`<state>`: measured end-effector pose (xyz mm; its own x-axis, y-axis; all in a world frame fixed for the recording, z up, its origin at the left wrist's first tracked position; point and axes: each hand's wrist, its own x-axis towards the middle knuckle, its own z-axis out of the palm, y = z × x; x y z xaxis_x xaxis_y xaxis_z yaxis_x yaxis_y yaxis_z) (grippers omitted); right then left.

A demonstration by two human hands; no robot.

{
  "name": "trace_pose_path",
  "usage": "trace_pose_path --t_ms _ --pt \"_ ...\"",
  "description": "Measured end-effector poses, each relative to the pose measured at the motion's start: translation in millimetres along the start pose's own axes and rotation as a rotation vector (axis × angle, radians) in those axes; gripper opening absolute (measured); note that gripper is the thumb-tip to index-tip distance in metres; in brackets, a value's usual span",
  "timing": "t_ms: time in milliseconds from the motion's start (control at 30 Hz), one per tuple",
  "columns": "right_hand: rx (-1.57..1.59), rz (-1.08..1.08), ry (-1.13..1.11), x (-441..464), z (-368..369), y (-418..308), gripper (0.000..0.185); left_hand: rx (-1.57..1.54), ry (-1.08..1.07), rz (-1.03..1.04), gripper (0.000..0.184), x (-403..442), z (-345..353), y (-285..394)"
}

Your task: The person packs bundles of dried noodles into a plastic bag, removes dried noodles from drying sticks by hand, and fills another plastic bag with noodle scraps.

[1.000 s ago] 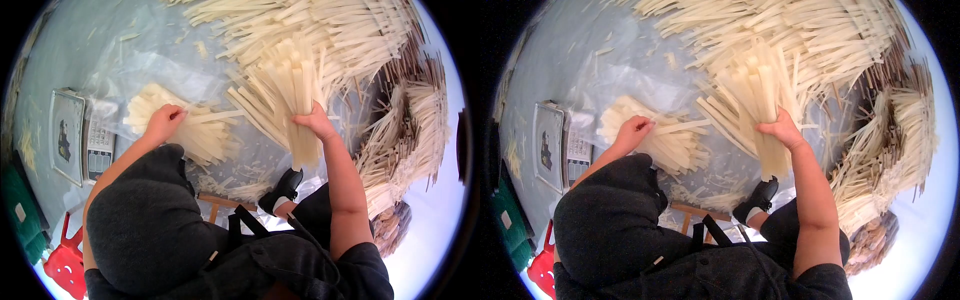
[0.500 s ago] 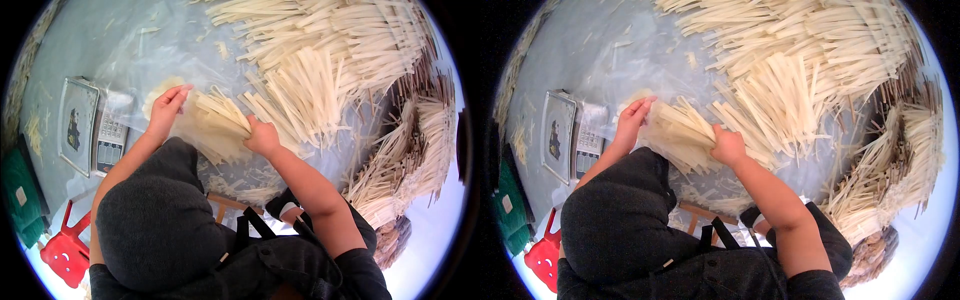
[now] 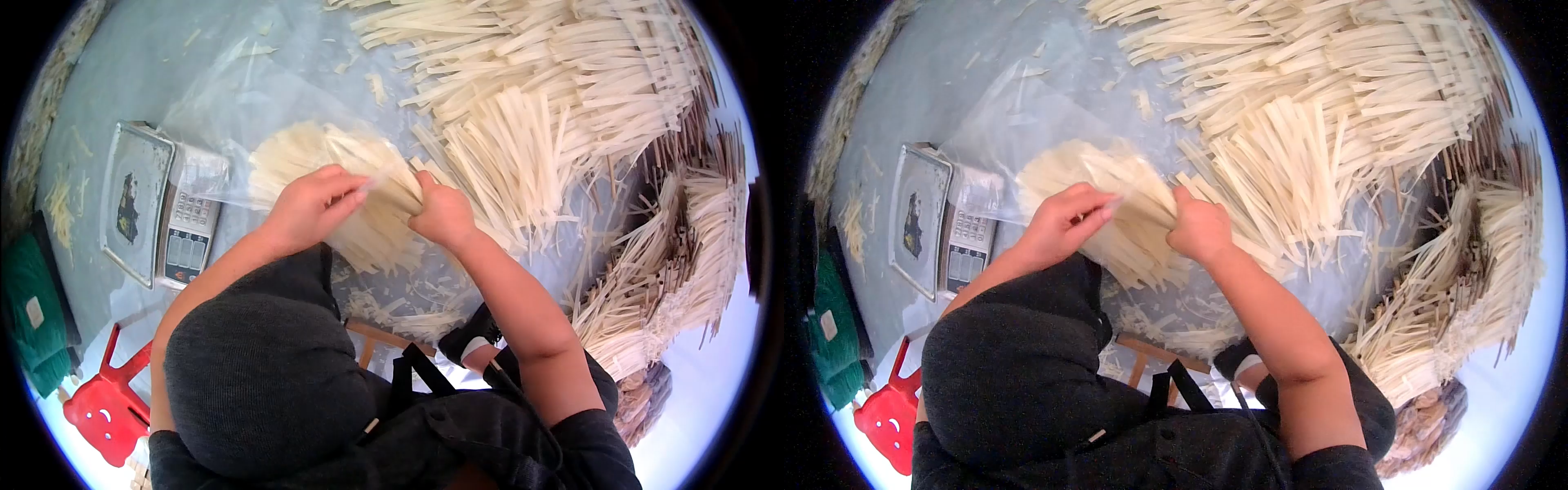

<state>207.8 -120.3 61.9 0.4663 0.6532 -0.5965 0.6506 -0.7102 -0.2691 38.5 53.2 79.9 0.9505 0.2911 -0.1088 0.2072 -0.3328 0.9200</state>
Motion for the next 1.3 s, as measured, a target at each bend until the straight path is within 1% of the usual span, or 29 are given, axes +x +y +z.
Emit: trace_pose_path --t_ms 33,100,167,200,233,267,300,367,400,433,467,533,567,600,633,667,733,767,833,867,900,933,967,1000,1067,1133,1167,1233,1300 --pt "-0.023 -0.022 -0.031 -0.6 -3.5 -12.1 0.066 -0.098 0.082 -0.055 0.024 0.7 3.0 -1.2" --pt "-0.051 -0.050 -0.057 2.2 -1.6 -30.8 0.067 -0.110 0.132 -0.037 0.024 2.4 4.5 -3.1" --pt "-0.030 -0.023 -0.063 7.3 6.9 -42.8 0.070 -0.123 0.183 -0.016 0.025 4.7 3.3 -1.8" --pt "-0.030 -0.025 -0.064 15.2 14.6 -43.3 0.070 -0.085 0.090 0.055 0.026 2.6 3.4 0.6" --pt "-0.011 -0.122 0.044 27.5 24.5 -41.8 0.074 -0.047 -0.006 0.124 0.027 0.9 3.9 1.0" --pt "0.009 -0.214 0.149 36.9 30.9 -42.5 0.079 -0.049 -0.010 0.118 0.027 -0.4 5.1 -0.2" --pt "0.013 -0.211 0.141 42.7 28.6 -47.9 0.079 -0.014 -0.007 0.110 0.028 -1.4 6.5 -1.2" --pt "0.039 -0.208 0.035 57.8 13.6 -59.9 0.092 0.023 -0.001 0.109 0.030 1.3 5.0 -3.5" --pt "0.038 -0.206 0.040 72.9 26.1 -53.7 0.092 0.005 0.019 0.001 0.032 3.9 1.9 -7.0" --pt "0.078 -0.231 0.032 93.0 52.2 -40.5 0.099 -0.013 0.041 -0.107 0.033 7.0 -1.9 -11.9" --pt "0.120 -0.253 0.020 105.2 66.2 -32.7 0.107 -0.014 0.040 -0.104 0.033 12.2 -7.1 -22.1" --pt "0.149 -0.298 0.032 110.9 62.7 -20.5 0.111 0.560 0.329 0.252 0.038 28.9 -22.1 -51.7" --pt "0.180 -0.343 0.039 108.9 63.7 -15.4 0.115 0.550 0.321 0.244 0.038 36.3 -28.3 -62.3" --pt "0.182 -0.337 0.031 102.0 51.6 -22.0 0.115 0.649 0.366 0.184 0.044 45.6 -35.3 -71.9" --pt "0.123 -0.247 -0.039 97.5 34.6 -27.7 0.117 0.749 0.412 0.130 0.050 54.8 -42.0 -79.9" --pt "0.065 -0.157 -0.107 93.1 19.5 -33.0 0.120 0.745 0.408 0.134 0.050 61.2 -46.3 -87.5" --pt "0.078 -0.105 -0.080 90.2 8.3 -34.8 0.118 0.827 0.301 -0.110 0.062 71.2 -52.4 -103.6" --pt "0.090 -0.059 -0.057 90.8 6.9 -34.4 0.116 0.828 0.298 -0.109 0.062 76.4 -53.9 -111.4" --pt "0.169 -0.099 -0.063 100.3 26.5 -24.0 0.111 0.269 0.208 -0.181 0.057 81.8 -52.2 -126.5" --pt "0.245 -0.139 -0.065 99.8 31.8 -22.4 0.107 0.267 0.194 -0.182 0.057 79.9 -52.1 -126.6" --pt "0.252 -0.128 -0.065 98.0 35.4 -20.9 0.107 0.186 0.106 -0.225 0.060 77.4 -54.1 -125.5" --pt "0.305 -0.194 -0.091 98.3 36.6 -21.4 0.105 0.109 0.026 -0.265 0.063 76.9 -59.5 -122.9" --pt "0.356 -0.262 -0.117 99.1 35.3 -23.5 0.103 0.114 0.022 -0.259 0.063 75.2 -67.3 -118.2" --pt "0.361 -0.258 -0.112 99.2 33.2 -25.5 0.103 0.084 -0.028 -0.297 0.061 71.7 -75.1 -112.6" --pt "0.379 -0.352 -0.179 95.3 33.8 -29.1 0.103 0.051 -0.095 -0.338 0.059 67.0 -75.7 -109.0" --pt "0.335 -0.358 -0.155 103.8 51.5 -36.7 0.103 0.324 0.208 -0.179 0.053 62.9 -68.2 -109.8" --pt "0.288 -0.372 -0.124 105.7 58.6 -41.2 0.103 0.316 0.198 -0.178 0.053 62.1 -65.3 -119.1" --pt "0.227 -0.319 -0.125 102.3 51.5 -53.0 0.104 0.299 0.115 -0.345 0.050 66.3 -61.2 -143.4" --pt "0.158 -0.275 -0.122 98.6 43.7 -50.5 0.106 0.275 0.098 -0.356 0.051 73.3 -61.2 -139.7"
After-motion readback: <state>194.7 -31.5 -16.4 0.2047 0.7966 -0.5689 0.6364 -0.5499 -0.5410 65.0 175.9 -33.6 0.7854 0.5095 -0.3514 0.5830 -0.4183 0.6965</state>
